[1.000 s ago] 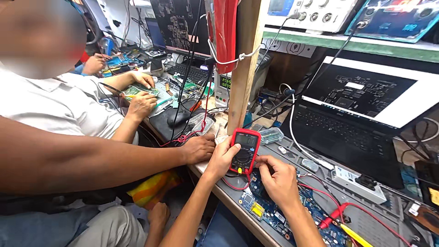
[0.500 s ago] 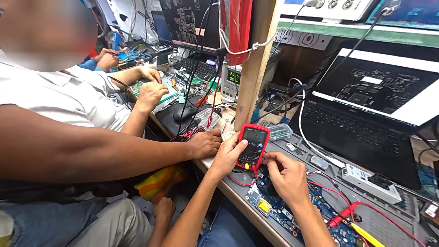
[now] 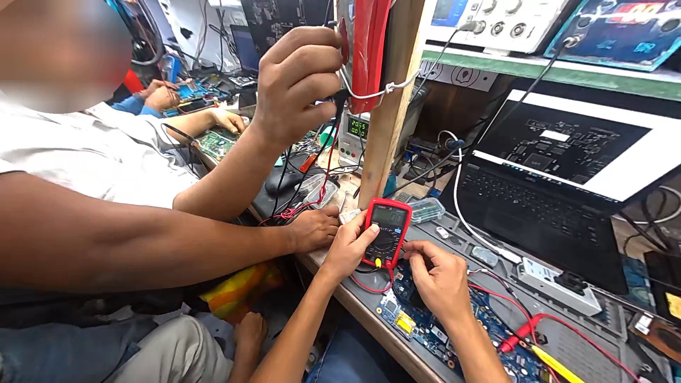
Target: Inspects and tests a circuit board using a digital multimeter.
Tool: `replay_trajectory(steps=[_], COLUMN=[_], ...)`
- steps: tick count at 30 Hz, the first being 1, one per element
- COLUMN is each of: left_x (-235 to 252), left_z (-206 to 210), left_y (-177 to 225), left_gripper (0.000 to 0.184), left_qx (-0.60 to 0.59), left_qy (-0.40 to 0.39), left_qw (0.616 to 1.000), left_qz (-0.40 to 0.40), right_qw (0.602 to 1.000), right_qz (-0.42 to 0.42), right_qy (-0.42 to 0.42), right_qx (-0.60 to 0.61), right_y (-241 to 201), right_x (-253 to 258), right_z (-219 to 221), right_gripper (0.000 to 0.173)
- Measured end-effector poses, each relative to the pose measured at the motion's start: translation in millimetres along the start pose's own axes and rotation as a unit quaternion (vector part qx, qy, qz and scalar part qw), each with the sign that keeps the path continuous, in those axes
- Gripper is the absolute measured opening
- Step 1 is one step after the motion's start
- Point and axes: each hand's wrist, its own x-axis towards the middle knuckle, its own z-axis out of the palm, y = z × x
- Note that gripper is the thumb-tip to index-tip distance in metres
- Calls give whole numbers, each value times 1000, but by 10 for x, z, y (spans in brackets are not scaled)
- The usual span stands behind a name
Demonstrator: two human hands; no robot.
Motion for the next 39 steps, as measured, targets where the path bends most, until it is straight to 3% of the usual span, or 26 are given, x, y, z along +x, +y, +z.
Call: replay_trajectory(steps=[8,16,21,25,29,34,37,39], left_x=[12,60,-3,-47,-100,-233,-362,-439], left_z=[-4,-7,1,14,32,239,592,869], left_y=[-29,-84,-60,6,-10,272,580,698], left_gripper=[41,42,41,41,34,37,25,21], left_qx=[0,-12,29,148,217,175,127,137], left_qy=[-5,0,16,113,199,257,196,67], left_qw=[1000,1000,999,980,938,910,926,957], left_qz=[4,5,19,67,183,274,296,246], right_qw=[1000,992,992,993,978,934,908,907], right_qz=[-7,4,79,114,186,238,259,262], right_qy=[7,102,-2,-9,6,-173,-224,-212], right_qx=[2,80,102,13,-97,-203,-243,-254], right_y=[-20,-106,-466,-444,-185,78,139,201], right_x=[2,147,399,26,-419,-856,-1029,-1064], right_z=[-4,-175,-1258,-1956,-2254,-2396,-2322,-2249], right_gripper=[25,25,25,29,21,28,27,23])
